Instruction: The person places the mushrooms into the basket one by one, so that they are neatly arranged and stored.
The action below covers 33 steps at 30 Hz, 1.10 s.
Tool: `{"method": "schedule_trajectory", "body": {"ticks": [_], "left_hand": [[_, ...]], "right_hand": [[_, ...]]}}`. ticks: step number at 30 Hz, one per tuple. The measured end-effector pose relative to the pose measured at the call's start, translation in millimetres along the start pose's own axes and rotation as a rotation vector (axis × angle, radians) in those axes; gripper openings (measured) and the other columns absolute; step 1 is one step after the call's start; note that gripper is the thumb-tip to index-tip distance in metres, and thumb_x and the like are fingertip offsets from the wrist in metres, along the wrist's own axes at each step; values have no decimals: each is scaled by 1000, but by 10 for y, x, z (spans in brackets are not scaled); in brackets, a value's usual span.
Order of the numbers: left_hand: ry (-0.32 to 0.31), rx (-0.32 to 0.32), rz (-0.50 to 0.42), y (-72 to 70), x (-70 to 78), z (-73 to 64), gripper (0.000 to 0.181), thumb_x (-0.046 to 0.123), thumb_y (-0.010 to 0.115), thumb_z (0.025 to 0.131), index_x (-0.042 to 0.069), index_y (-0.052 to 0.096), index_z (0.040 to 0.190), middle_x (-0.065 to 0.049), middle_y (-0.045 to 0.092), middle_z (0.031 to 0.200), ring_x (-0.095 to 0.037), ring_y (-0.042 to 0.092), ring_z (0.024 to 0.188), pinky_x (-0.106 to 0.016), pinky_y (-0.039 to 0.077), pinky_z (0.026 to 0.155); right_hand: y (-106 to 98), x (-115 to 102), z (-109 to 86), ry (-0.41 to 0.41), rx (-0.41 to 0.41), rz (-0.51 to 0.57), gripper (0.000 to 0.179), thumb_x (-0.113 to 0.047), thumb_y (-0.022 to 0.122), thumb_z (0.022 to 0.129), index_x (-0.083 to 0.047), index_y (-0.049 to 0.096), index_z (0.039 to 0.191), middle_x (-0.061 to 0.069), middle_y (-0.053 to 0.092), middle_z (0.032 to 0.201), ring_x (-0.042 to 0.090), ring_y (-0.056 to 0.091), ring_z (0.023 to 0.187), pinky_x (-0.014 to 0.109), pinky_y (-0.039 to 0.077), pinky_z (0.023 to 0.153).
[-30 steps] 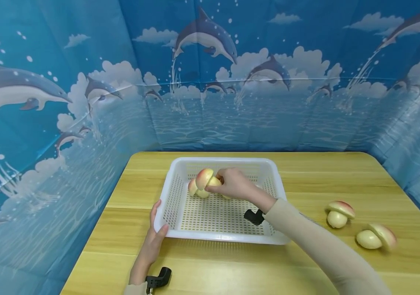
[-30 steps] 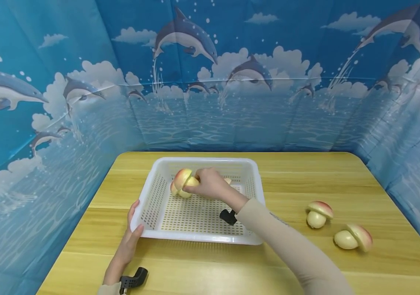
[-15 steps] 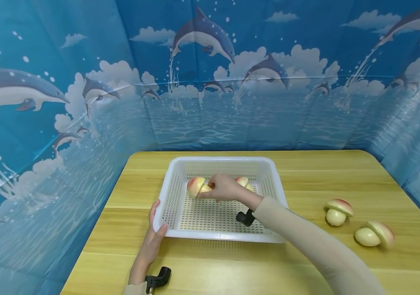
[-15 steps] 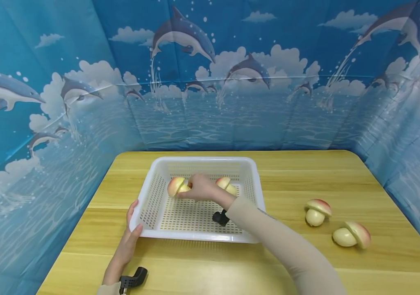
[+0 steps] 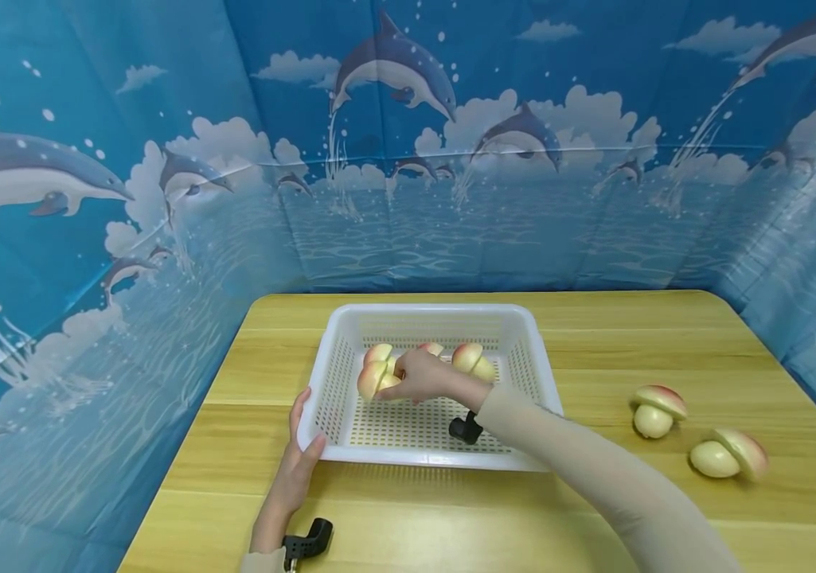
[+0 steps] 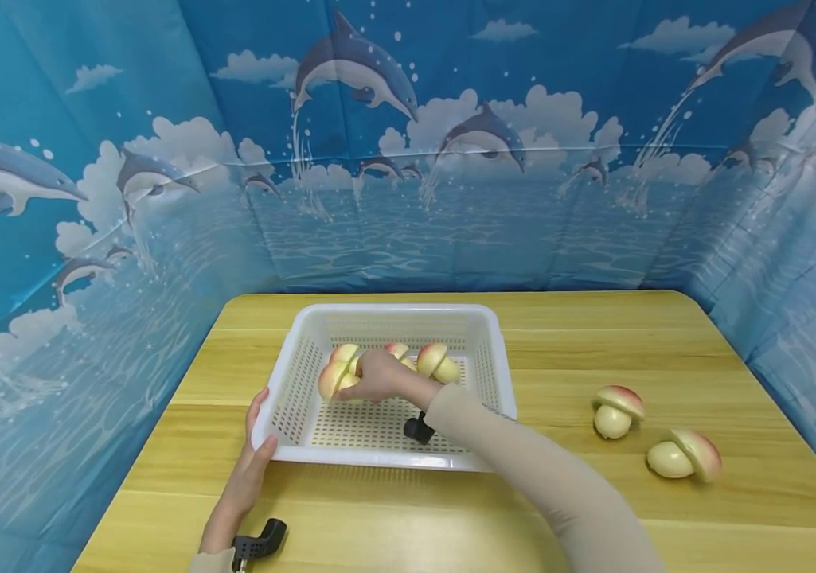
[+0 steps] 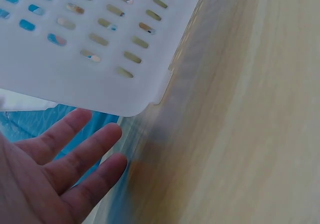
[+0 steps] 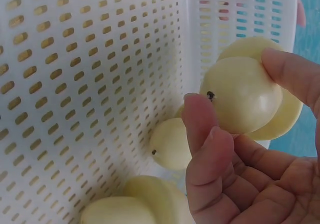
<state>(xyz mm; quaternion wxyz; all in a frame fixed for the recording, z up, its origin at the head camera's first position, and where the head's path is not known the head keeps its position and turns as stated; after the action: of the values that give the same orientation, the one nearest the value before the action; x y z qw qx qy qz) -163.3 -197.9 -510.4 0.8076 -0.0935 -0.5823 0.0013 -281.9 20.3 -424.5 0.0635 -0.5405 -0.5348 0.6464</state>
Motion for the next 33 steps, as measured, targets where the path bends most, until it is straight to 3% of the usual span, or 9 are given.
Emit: {"method": "schedule_trajectory", "body": {"ticks": [12,23,33], "left_hand": [[2,13,13,7,-19,8,68,18,39,94,26,3,152,-15,20,153,-42,30,132,-61,28,96],[9,-14,15,-3,-10,-1,68,17,37,96,24,-1,152,-19,16,153,-43,28,131,-60,28,96],[10,-2,15,5,-5,-1,68,16,38,95,24,1,152,-18,19,153,-42,29,131,-60,27,97]], "right_hand": [[116,36,87,16,-40,-25,43,-44,74,78,-10,52,64,3,57,58,17,62,50,26,45,51],[195,55,106,10,-99,-56,54,-43,74,79,-18,35,52,-6,35,45,19,62,50,25,45,50],[258,80,119,16,-91,-98,54,-46,75,77,-19,36,52,-8,34,43,15,58,47,23,42,46]]}}
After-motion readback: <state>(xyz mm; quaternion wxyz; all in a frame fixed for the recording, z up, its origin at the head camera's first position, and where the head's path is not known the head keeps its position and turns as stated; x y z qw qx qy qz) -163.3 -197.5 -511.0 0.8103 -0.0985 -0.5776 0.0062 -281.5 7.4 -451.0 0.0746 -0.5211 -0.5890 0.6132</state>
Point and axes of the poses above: each hand's wrist, its own z-axis towards the middle knuckle, its own y-axis out of the palm, x = y × z, the point moved 2 cm from there along z, towards the middle knuckle
